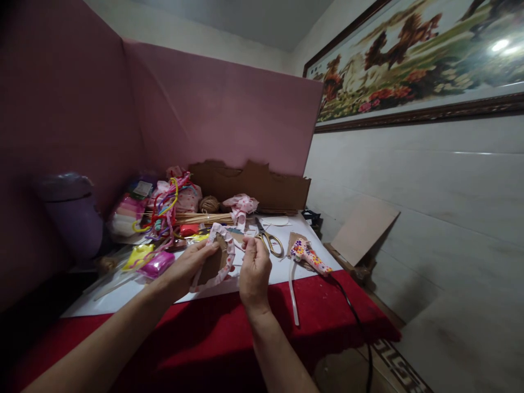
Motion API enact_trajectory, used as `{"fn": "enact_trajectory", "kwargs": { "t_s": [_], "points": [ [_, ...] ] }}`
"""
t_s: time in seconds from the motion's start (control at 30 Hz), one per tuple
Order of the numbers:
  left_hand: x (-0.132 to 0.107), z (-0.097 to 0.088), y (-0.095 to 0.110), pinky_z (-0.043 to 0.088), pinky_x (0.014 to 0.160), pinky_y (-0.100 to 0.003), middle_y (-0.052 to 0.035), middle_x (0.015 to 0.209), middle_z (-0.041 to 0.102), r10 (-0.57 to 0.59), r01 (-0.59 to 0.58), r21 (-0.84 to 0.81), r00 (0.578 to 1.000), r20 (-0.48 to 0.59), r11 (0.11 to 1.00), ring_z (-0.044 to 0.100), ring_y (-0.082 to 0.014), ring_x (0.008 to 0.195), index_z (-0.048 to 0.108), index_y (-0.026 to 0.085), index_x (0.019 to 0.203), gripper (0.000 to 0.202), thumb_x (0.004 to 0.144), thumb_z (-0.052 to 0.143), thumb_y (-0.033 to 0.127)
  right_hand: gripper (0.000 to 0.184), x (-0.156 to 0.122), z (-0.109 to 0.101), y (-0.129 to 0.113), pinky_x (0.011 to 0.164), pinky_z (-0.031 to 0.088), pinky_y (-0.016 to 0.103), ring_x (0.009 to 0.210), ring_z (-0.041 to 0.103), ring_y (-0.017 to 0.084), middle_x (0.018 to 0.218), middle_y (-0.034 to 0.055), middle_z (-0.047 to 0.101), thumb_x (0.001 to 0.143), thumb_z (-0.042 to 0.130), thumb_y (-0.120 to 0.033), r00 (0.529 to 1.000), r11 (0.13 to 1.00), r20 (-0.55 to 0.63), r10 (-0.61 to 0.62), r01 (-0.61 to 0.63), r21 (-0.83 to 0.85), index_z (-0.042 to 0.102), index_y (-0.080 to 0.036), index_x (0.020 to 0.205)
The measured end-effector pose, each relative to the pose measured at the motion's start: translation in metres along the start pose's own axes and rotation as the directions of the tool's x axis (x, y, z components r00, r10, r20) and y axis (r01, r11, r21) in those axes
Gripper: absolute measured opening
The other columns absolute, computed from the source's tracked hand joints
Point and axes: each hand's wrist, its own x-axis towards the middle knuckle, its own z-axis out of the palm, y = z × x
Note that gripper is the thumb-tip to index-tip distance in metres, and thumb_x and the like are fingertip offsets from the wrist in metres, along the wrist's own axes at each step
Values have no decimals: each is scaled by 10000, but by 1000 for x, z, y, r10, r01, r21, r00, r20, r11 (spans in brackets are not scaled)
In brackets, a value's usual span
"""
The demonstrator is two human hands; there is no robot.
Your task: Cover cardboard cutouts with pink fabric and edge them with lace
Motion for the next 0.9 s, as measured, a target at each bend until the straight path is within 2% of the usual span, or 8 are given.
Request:
{"fn": "enact_trajectory", "kwargs": {
  "t_s": [0.17, 0.3, 0.4, 0.5, 0.6, 0.77, 0.9],
  "points": [
    [0, 2, 2, 487, 543, -271, -19, 675, 621, -5, 4, -26, 999, -42, 1000, 608, -150, 547, 536, 174, 946, 254, 708, 603, 233, 292, -5, 1, -1, 566, 389, 252, 611, 512, 157, 668, 31, 586, 873, 431, -382, 995, 993, 64, -73, 79, -91, 578, -171, 733],
    [-2, 5, 3, 480, 530, -256, -16, 677, 611, -30, 30, 1, 998, -47, 1000, 612, -153, 572, 522, 172, 924, 270, 658, 562, 148, 277, -6, 2, 1, 539, 388, 254, 557, 518, 152, 629, 22, 590, 866, 451, -371, 993, 993, 108, -47, 58, -99, 579, -174, 720],
    [-3, 6, 4, 474, 515, -248, -16, 705, 599, -29, 30, 30, 998, -48, 999, 596, -144, 577, 530, 169, 901, 277, 629, 534, 122, 222, -6, 3, 2, 606, 411, 270, 633, 557, 169, 697, 46, 631, 854, 475, -319, 991, 983, 99, -90, 104, -149, 603, -165, 757],
    [-5, 7, 5, 492, 536, -274, -14, 757, 591, -38, 40, 36, 999, -38, 999, 578, -140, 592, 529, 183, 936, 331, 612, 528, 120, 164, -6, 3, 2, 676, 424, 280, 725, 581, 181, 786, 65, 653, 841, 499, -271, 980, 965, 104, -171, 187, -183, 617, -157, 830],
    [-5, 7, 4, 500, 558, -296, -9, 752, 567, -46, 47, 50, 998, -30, 998, 559, -143, 614, 520, 190, 947, 323, 626, 523, 148, 200, -8, 5, 2, 649, 416, 271, 694, 573, 172, 755, 58, 651, 855, 492, -300, 967, 940, 148, -207, 238, -244, 620, -165, 783],
    [-1, 4, -3, 486, 557, -278, 8, 725, 517, 10, -13, 89, 999, 35, 996, 531, -147, 652, 524, 211, 996, 298, 699, 504, 215, 191, -10, 8, 0, 594, 400, 257, 600, 532, 149, 710, 30, 637, 824, 537, -344, 971, 906, 130, -202, 235, -351, 609, -174, 778],
    [0, 6, -4, 451, 513, -239, 11, 684, 512, -17, 12, 89, 999, 52, 996, 486, -121, 578, 532, 192, 977, 269, 712, 499, 222, 154, -9, 10, -2, 587, 390, 258, 605, 541, 155, 702, 23, 634, 806, 543, -313, 972, 865, 112, -206, 234, -445, 606, -178, 767]
  ]
}}
